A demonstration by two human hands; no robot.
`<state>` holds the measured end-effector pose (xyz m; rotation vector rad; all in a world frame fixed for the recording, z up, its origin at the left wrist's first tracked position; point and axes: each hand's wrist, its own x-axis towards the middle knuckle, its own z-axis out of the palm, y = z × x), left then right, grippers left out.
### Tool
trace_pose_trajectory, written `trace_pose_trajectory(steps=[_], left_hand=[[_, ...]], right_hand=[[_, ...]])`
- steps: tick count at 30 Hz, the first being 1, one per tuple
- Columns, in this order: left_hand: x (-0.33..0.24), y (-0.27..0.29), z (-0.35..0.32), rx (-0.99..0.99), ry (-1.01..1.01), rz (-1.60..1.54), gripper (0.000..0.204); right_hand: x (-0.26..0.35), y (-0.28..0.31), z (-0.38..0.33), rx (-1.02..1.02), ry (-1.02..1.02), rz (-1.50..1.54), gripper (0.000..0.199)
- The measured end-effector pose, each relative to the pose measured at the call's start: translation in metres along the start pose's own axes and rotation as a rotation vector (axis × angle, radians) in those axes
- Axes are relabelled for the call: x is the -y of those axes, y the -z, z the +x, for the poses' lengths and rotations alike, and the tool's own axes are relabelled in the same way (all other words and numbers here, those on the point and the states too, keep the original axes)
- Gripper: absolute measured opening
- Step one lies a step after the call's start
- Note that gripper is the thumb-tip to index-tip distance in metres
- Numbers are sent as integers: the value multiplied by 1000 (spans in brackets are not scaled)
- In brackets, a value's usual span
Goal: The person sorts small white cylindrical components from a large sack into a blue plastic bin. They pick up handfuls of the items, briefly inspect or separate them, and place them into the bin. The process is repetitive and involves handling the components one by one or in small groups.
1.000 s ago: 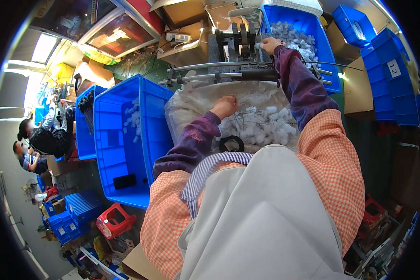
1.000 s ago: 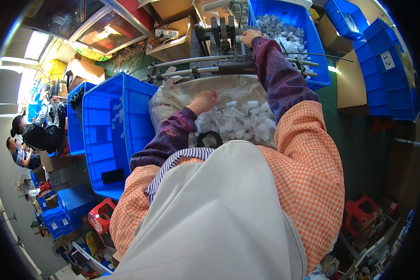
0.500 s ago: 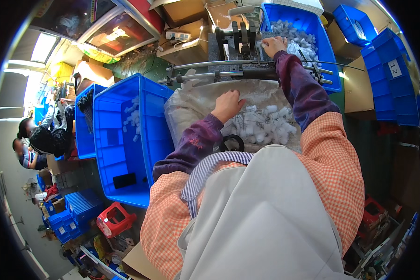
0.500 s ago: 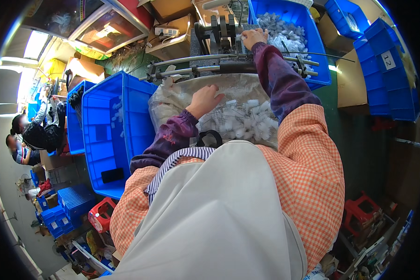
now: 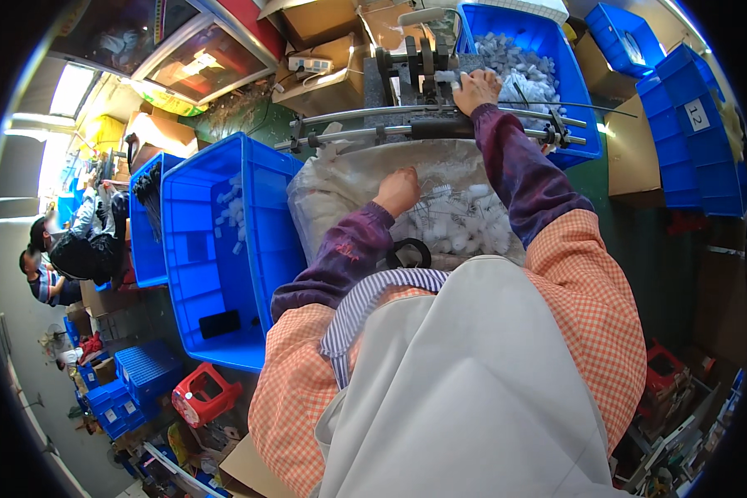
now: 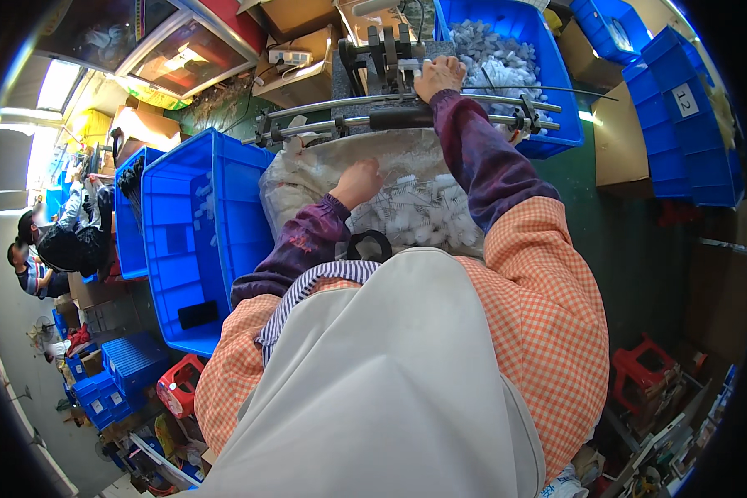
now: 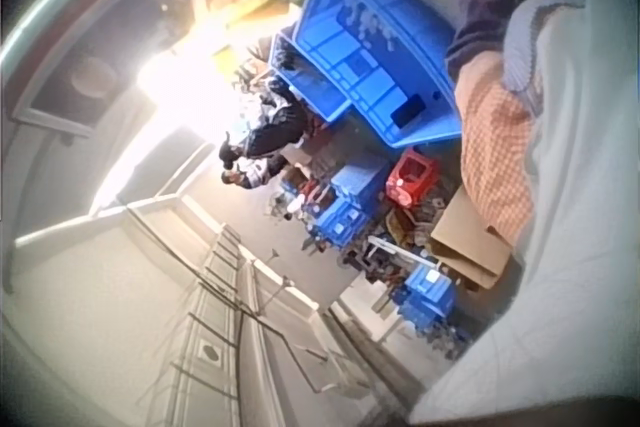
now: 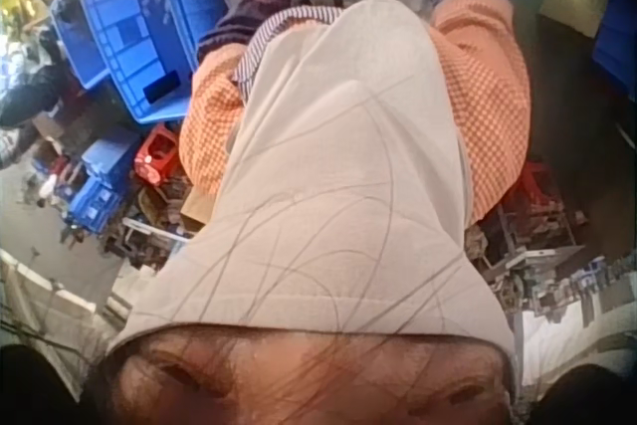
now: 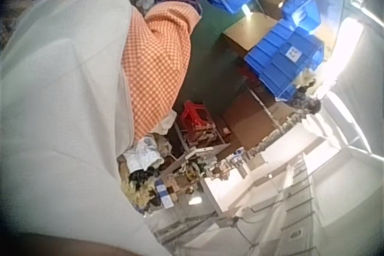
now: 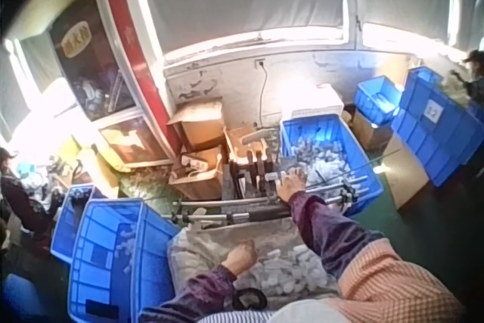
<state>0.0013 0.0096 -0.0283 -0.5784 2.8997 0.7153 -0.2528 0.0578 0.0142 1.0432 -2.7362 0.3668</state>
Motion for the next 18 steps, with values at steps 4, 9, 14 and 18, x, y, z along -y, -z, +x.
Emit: trace_pose_trajectory(steps=[4,9,14,18], left_hand=[[-7,11,-5,-33,-7,-22,26],[-13,23,-6,-143,-12,-100,24],[-15,43,-7,-324,5,-325,16],[-19,55,-6,-435,-118,-443,16]], right_hand=[[36,-4,-2,-6,21,20,30],[41,-3,-2,-2,43,-5,29],[6,4,-1,30,40,5,27],[-41,-7,18,69,30,52,26]])
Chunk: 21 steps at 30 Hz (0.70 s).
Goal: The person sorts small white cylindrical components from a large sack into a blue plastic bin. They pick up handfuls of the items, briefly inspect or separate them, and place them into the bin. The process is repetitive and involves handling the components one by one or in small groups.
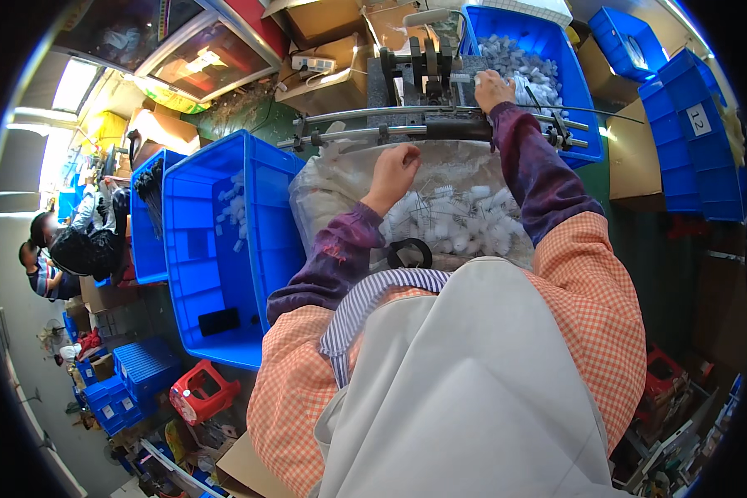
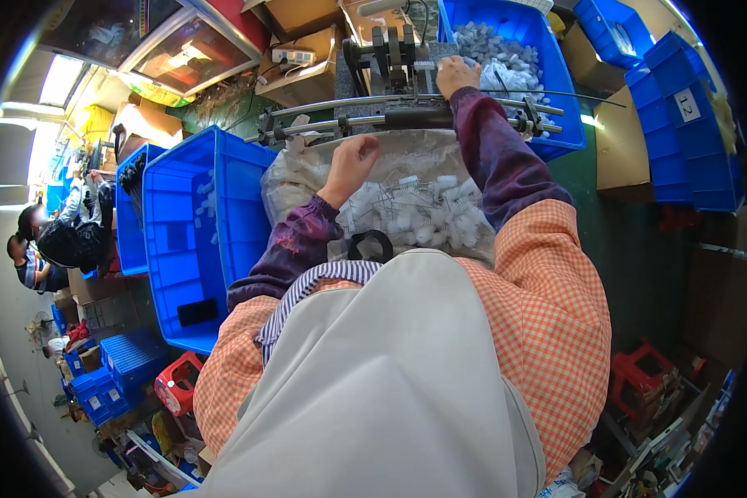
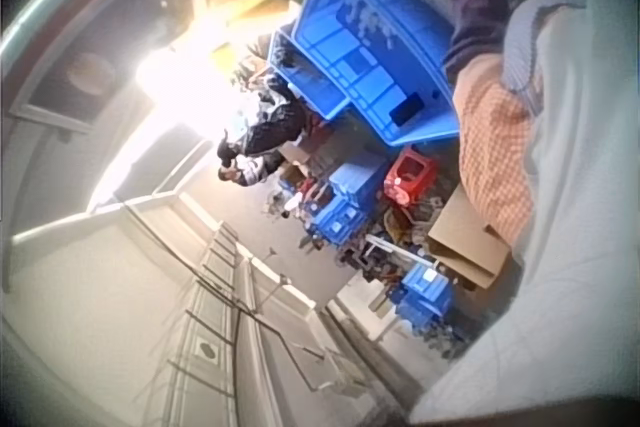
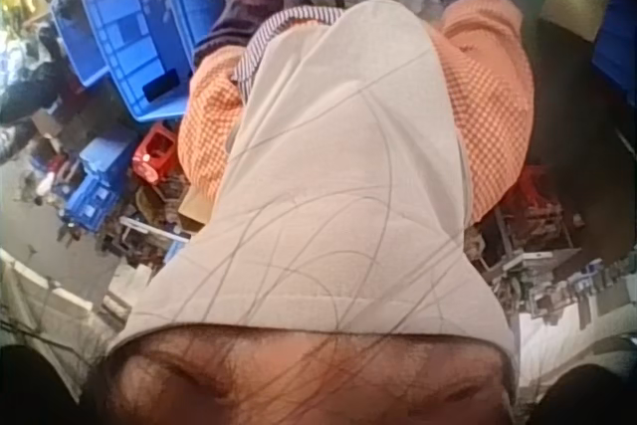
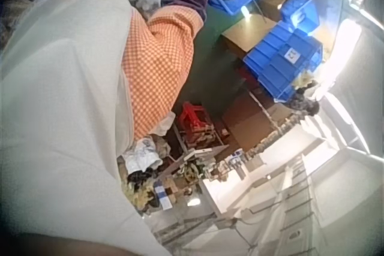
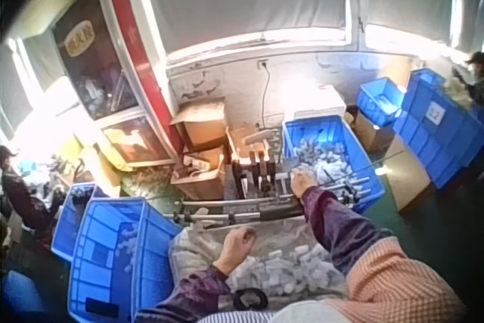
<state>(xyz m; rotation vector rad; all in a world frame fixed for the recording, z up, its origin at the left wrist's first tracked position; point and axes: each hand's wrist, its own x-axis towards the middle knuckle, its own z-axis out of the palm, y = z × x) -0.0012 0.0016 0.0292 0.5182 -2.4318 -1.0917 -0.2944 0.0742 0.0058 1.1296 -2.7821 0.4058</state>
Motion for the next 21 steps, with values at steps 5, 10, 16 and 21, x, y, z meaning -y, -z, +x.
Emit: trace_pose_trajectory(steps=[5,10,16,21], left_hand=[[-23,9,0,-33,-59,-59,17],[-27,11,0,-135,-83,-150,17],[-45,8,4,-108,-46,-388,13],[-69,-2,17,-135,-126,-494,13]], right_hand=[[-1,30,10,65,153,-231,19],[-37,44,23,23,-107,-398,16],[-94,86,-9,-222,-420,-543,23],[-5,103,-74,228,387,756,30]])
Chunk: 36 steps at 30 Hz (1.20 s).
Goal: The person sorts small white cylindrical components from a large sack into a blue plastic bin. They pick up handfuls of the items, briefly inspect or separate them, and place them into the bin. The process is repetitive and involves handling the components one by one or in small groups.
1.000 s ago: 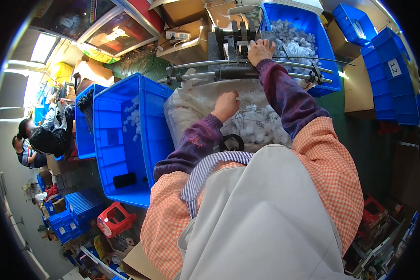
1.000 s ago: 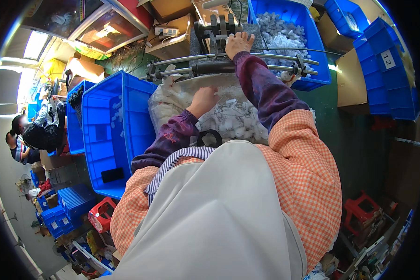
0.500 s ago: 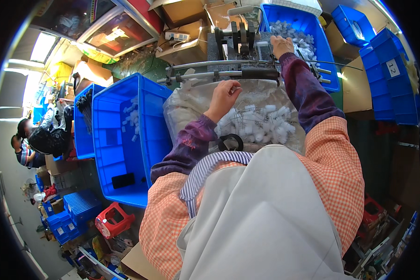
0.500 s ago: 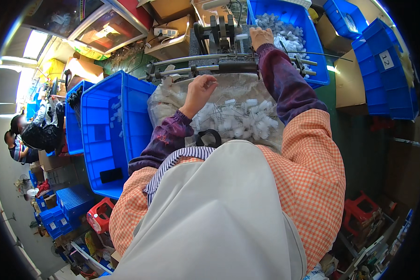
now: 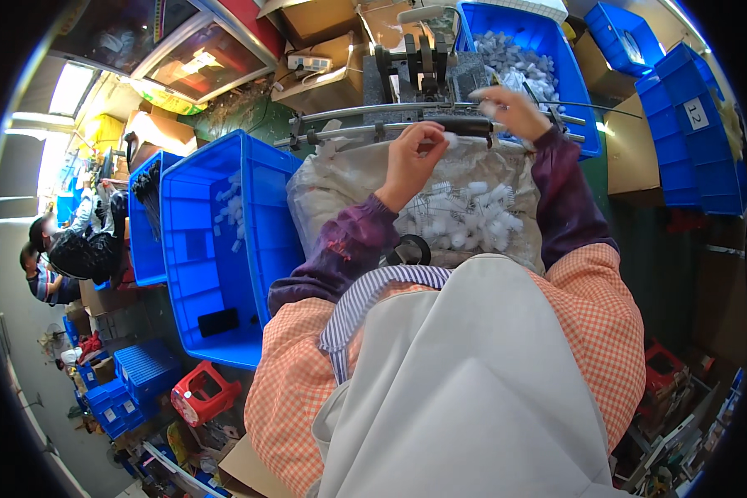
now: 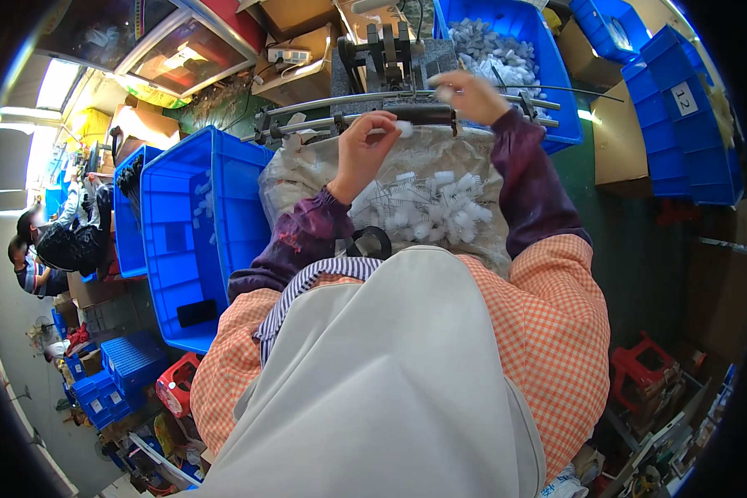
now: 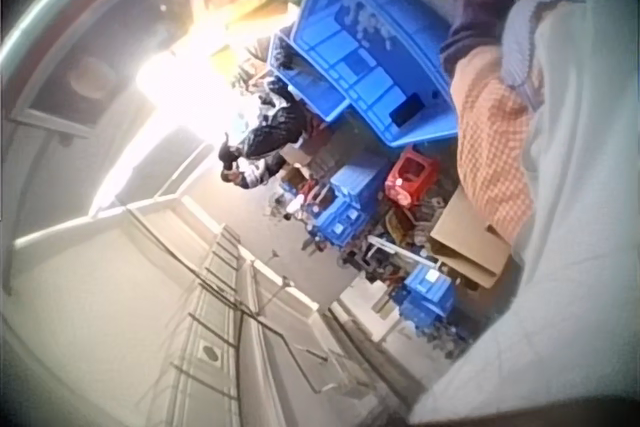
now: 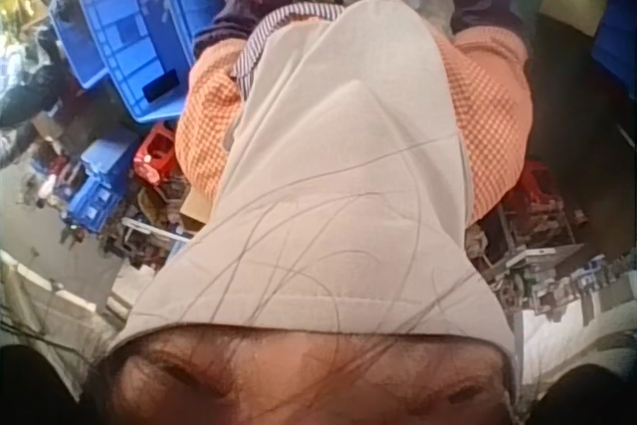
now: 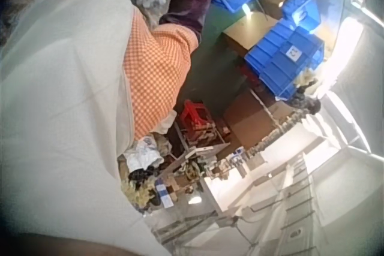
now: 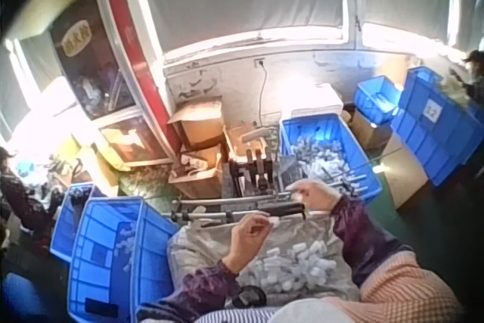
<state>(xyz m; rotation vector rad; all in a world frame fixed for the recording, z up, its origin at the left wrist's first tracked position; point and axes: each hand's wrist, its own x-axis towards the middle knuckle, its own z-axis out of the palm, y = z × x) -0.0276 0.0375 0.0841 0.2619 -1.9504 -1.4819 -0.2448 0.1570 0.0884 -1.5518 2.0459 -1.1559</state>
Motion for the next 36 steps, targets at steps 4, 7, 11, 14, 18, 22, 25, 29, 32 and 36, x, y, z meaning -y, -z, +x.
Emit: trace_pose_trajectory(steps=[4,7,11,14,18,22,25,29,32,36], left_hand=[[4,2,3,-46,-21,-32,13],[4,13,-5,-69,179,71,19],[49,47,-38,432,322,768,49],[51,55,-58,836,455,968,65],[53,54,-68,851,298,964,61],[70,51,-70,806,249,860,47],[69,43,-72,703,234,795,37],[60,43,-67,612,271,733,32],[63,43,-67,527,246,704,30],[70,47,-67,434,279,685,28]], right_hand=[[66,-42,-3,382,-124,454,24],[4,-51,23,243,48,139,24],[-48,-53,55,-337,-93,-576,17],[-61,-57,72,-334,-125,-786,15],[-72,-63,85,-261,-195,-877,16],[-77,-66,88,-255,-171,-841,17],[-77,-68,89,-259,-179,-798,18],[-70,-65,91,-208,-325,-802,22],[-69,-57,88,-202,-434,-879,25],[-55,-53,70,-269,-428,-873,27]])
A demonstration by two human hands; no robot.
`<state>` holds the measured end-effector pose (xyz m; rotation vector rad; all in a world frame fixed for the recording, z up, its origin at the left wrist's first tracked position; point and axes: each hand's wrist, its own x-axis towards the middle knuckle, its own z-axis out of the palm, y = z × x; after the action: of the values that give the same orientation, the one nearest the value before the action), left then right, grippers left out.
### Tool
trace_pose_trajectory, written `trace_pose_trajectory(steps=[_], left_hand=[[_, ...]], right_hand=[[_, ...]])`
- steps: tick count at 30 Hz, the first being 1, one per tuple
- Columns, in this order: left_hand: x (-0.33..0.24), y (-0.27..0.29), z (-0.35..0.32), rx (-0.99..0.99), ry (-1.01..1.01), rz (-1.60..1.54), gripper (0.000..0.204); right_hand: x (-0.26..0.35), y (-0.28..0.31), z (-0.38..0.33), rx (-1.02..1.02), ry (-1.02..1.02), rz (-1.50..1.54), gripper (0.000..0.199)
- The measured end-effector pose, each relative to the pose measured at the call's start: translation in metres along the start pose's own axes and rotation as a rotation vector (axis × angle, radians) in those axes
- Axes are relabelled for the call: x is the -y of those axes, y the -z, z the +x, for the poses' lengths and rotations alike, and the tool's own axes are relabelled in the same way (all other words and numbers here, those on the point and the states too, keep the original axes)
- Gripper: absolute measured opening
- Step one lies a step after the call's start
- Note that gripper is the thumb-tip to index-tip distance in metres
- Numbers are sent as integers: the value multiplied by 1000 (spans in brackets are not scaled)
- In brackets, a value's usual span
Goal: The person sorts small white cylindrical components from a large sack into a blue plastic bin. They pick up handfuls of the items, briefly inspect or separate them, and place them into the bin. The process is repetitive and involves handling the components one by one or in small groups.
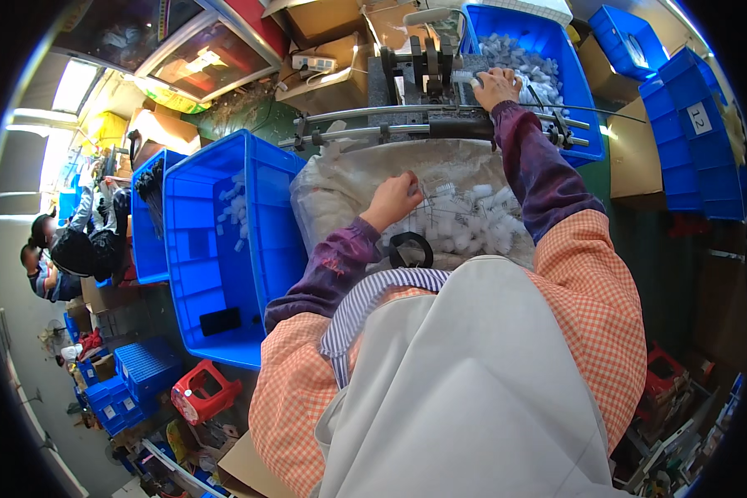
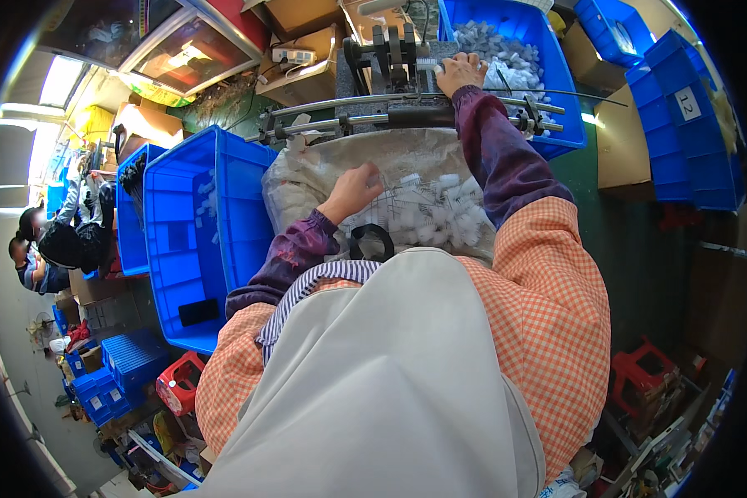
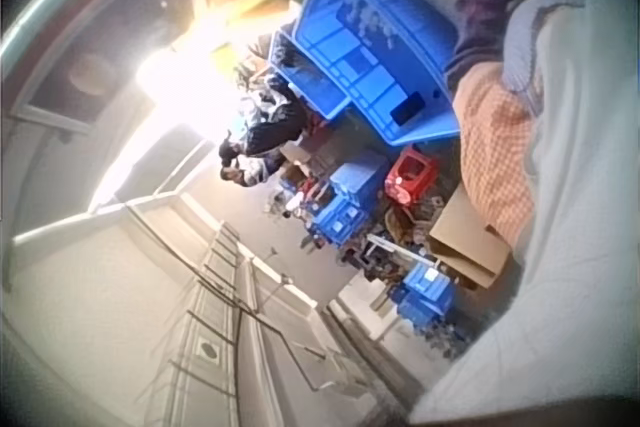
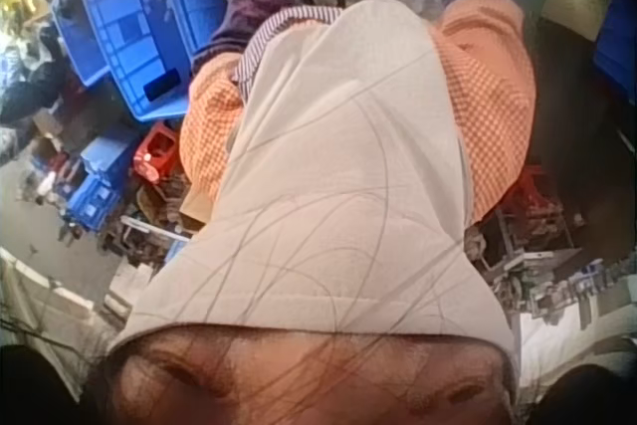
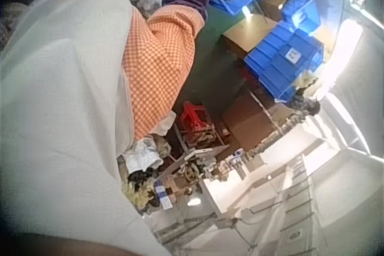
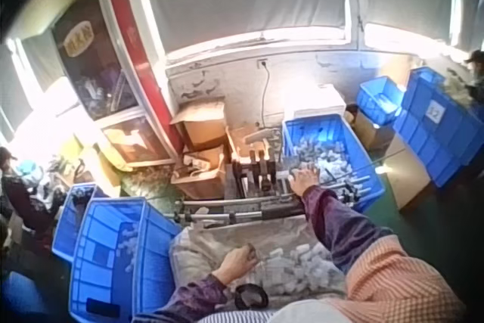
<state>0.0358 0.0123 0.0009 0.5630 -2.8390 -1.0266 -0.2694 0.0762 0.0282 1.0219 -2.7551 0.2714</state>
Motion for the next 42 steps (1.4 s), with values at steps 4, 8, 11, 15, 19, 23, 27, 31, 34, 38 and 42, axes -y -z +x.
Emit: trace_pose_trajectory(steps=[4,8,11,15,19,23,27,31,34,38,42], left_hand=[[-8,4,7,-27,-6,-66,25],[-10,7,14,-107,-80,-162,23],[-10,5,15,-142,-182,-235,23],[-18,7,12,-117,-21,-342,22],[-13,6,16,-190,64,-495,19],[-12,4,24,-297,-10,-522,18],[-23,6,24,-170,78,-693,16],[-24,6,27,-183,-4,-680,14],[-32,9,28,-186,-54,-667,12],[-39,13,29,-218,-94,-652,12],[-46,10,40,-219,-140,-626,13]], right_hand=[[4,-3,-4,16,2,50,30],[27,-9,-3,-2,49,35,30],[50,-17,-4,-29,94,47,28],[63,-18,-6,-57,91,51,26],[44,-14,-6,-35,91,39,26],[10,-14,0,-6,80,105,25],[-20,-14,16,97,44,80,22],[-34,19,29,112,25,-183,21],[-91,45,29,66,-291,-208,24],[-71,70,-11,-63,-191,-188,22],[2,78,-73,327,460,878,26]])
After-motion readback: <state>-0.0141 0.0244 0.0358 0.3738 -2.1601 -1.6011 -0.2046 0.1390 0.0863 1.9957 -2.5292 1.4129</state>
